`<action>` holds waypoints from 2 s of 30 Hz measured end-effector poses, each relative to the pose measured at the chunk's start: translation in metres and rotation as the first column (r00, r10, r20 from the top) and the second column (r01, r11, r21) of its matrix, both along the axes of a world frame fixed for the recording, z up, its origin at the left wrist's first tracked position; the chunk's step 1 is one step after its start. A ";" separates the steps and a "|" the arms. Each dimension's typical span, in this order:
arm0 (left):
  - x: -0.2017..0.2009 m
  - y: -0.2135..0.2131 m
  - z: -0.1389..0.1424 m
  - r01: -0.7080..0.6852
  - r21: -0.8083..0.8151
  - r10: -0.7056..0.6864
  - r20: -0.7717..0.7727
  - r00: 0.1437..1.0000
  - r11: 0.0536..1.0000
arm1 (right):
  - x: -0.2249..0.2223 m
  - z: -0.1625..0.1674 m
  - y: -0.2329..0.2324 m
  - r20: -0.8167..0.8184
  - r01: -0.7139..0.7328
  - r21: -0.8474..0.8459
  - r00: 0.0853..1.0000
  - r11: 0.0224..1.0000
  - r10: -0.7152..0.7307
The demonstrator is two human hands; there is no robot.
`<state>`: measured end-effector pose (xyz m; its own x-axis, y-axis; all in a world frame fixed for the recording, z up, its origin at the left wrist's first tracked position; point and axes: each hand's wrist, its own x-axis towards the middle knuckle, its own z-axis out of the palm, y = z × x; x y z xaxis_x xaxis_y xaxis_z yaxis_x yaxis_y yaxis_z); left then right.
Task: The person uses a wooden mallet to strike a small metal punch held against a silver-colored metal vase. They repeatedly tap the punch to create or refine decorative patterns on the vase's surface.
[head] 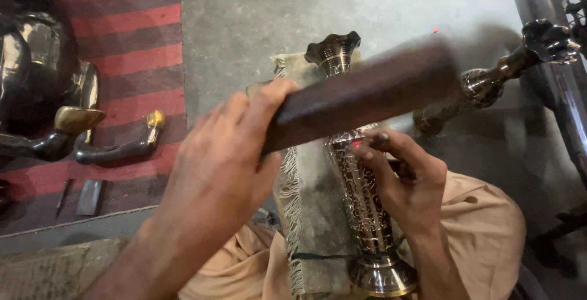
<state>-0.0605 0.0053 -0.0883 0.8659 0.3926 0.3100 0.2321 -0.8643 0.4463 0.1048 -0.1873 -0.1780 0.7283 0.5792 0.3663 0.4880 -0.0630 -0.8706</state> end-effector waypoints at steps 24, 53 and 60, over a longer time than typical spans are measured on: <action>0.002 0.000 0.009 -0.115 0.631 0.099 0.060 0.993 0.767 | 0.001 0.008 0.001 0.128 -0.011 -0.103 0.991 0.995 0.025; -0.040 -0.032 -0.057 -0.158 -0.131 0.179 0.168 0.969 0.979 | -0.011 0.020 -0.004 0.181 -0.058 -0.149 0.980 0.987 0.085; -0.041 -0.027 -0.043 -0.205 0.103 0.174 0.252 0.952 0.973 | -0.009 0.016 -0.005 0.330 -0.010 -0.156 0.942 0.988 0.062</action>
<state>-0.1015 -0.0216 -0.1312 0.6730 0.4867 0.5570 0.2968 -0.8674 0.3993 0.0960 -0.1921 -0.1624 0.5573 0.6697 0.4909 0.7526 -0.1576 -0.6394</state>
